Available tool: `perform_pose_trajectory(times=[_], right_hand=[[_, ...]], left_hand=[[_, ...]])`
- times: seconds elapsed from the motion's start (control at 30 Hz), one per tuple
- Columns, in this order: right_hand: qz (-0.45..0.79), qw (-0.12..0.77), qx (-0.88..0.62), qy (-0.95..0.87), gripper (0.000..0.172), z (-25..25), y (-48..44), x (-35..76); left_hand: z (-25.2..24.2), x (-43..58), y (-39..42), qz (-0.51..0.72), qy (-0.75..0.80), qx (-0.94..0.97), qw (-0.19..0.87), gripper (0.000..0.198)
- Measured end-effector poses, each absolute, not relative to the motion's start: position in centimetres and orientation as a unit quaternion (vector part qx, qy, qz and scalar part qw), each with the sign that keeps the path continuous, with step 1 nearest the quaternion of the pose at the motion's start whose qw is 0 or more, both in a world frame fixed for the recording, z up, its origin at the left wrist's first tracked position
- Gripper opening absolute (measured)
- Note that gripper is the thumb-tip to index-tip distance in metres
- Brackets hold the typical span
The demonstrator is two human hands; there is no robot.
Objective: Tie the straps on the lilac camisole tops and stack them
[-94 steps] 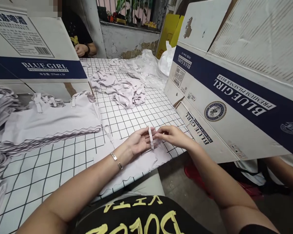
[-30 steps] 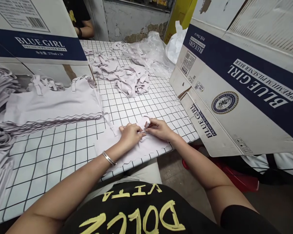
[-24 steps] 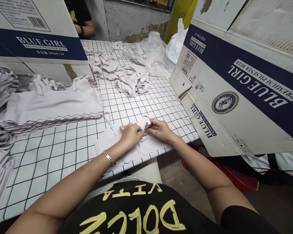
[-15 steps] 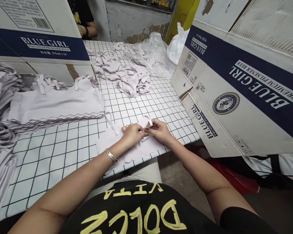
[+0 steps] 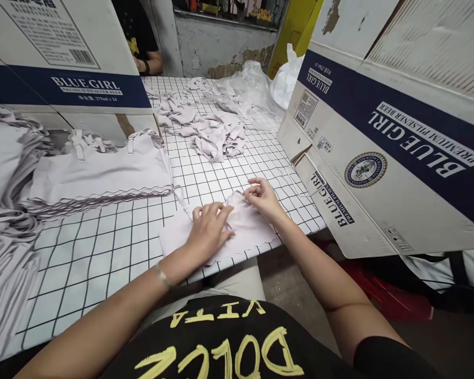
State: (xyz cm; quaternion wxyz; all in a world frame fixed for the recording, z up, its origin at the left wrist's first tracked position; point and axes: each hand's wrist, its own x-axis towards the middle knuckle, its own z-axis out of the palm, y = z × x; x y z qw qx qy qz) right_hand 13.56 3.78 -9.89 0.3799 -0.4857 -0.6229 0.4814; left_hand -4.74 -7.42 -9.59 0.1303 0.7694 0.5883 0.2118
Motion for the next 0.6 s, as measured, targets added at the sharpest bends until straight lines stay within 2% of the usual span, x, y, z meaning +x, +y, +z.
perform_pose_trajectory(times=[0.07,0.13,0.2,0.27,0.33,0.43,0.5,0.6], right_hand=[[0.354,0.369,-0.553,-0.658,0.037,-8.9,4.3,15.4],[0.272,0.280,-0.605,-0.694,0.029,-8.2,3.5,17.5],[0.270,0.165,-0.624,-0.715,0.027,-8.2,1.8,19.3],[0.305,0.103,-0.616,-0.718,0.024,-8.7,-0.3,20.4],[0.345,0.126,-0.611,-0.702,0.021,-9.2,-1.9,20.8],[0.459,0.219,-0.602,-0.616,0.025,-8.8,-3.3,20.9],[0.555,0.266,-0.575,-0.539,0.033,-7.3,-3.9,21.0],[0.656,0.299,-0.527,-0.450,0.043,-4.2,-4.3,21.1]], left_hand=[[-9.5,-6.8,-10.6,0.202,0.590,0.776,0.093,0.036],[-9.7,-9.3,-13.8,0.166,0.663,0.726,0.072,0.031],[-10.0,-11.4,-16.2,0.112,0.750,0.649,0.059,0.039],[-10.4,-12.3,-17.6,0.076,0.793,0.602,0.064,0.042],[-10.6,-12.2,-17.8,0.082,0.797,0.592,0.087,0.036],[-9.9,-11.3,-17.5,0.171,0.790,0.563,0.173,0.030],[-8.6,-11.2,-17.5,0.274,0.768,0.490,0.308,0.031],[-5.1,-12.5,-17.5,0.421,0.652,0.338,0.532,0.036]])
